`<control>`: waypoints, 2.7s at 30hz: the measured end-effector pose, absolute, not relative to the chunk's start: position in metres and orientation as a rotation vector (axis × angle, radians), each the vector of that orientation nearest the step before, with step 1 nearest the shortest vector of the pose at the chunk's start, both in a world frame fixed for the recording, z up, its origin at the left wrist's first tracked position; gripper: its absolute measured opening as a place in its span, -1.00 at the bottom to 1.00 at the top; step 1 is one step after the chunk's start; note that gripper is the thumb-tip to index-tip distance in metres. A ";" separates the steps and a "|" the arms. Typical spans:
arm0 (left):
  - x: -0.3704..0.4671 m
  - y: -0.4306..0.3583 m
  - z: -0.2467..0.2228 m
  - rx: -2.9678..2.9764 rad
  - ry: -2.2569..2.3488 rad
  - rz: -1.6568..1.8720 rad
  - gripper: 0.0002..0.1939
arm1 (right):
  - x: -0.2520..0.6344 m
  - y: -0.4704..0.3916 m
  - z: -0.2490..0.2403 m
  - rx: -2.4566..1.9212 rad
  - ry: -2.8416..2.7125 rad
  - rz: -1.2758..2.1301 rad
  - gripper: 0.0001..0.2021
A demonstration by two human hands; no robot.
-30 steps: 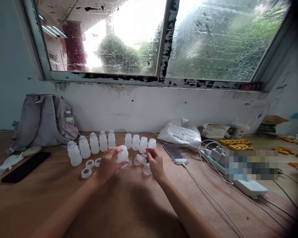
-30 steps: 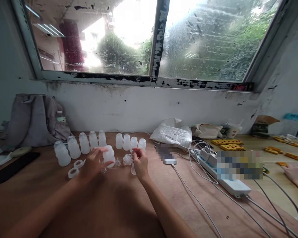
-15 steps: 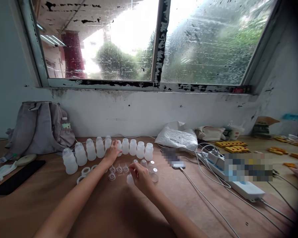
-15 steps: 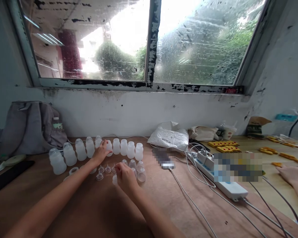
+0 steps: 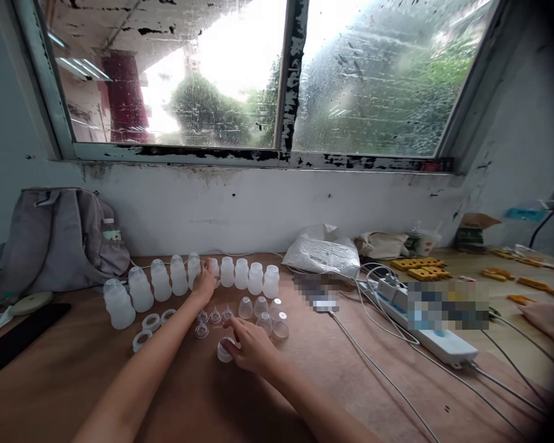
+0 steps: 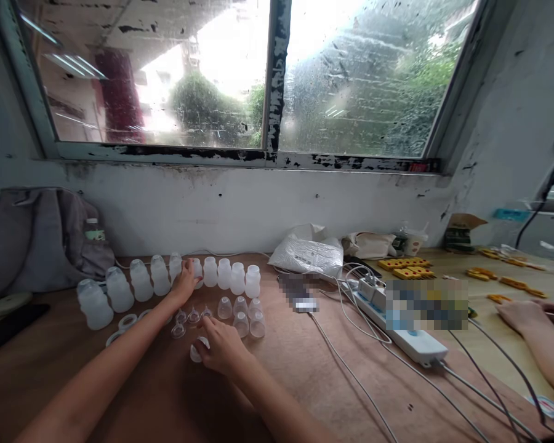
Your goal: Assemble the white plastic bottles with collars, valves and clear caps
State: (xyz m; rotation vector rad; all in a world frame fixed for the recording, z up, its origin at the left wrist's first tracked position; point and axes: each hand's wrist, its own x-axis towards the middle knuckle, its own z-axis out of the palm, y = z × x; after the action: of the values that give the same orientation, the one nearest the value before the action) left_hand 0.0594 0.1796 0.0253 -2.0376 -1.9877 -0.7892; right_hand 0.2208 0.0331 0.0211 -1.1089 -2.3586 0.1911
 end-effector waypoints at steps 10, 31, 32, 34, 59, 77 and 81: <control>0.060 0.171 0.024 -2.042 -1.931 -0.832 -0.54 | 0.219 0.035 0.010 -1.146 -2.488 0.175 -0.79; 0.035 0.008 -0.005 -2.537 -1.343 -1.122 -0.82 | 0.210 0.040 -0.002 -0.891 -2.293 0.416 -0.89; 0.034 0.008 -0.004 -2.548 -1.340 -1.115 -0.82 | 0.208 0.039 -0.003 -0.881 -2.269 0.441 -0.88; 0.034 0.008 -0.002 -2.573 -1.331 -1.097 -0.83 | 0.206 0.038 -0.004 -0.859 -2.232 0.479 -0.83; -0.013 -0.010 0.001 -2.516 -1.292 -0.747 -0.87 | 0.200 0.038 -0.003 -0.995 -1.934 0.561 -0.91; -0.071 0.010 -0.028 -2.189 -1.683 -0.916 -0.79 | 0.203 0.052 -0.014 -0.990 -2.126 0.417 -0.76; -0.071 0.012 -0.033 -2.244 -1.721 -1.010 -0.62 | 0.203 0.051 -0.013 -0.997 -2.147 0.400 -0.79</control>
State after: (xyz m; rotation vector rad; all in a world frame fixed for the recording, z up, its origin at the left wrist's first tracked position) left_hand -0.0713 0.0119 -0.0330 -2.2438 -1.7213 -1.0098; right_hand 0.2035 0.0507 -0.0127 -0.9969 -2.1473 0.3995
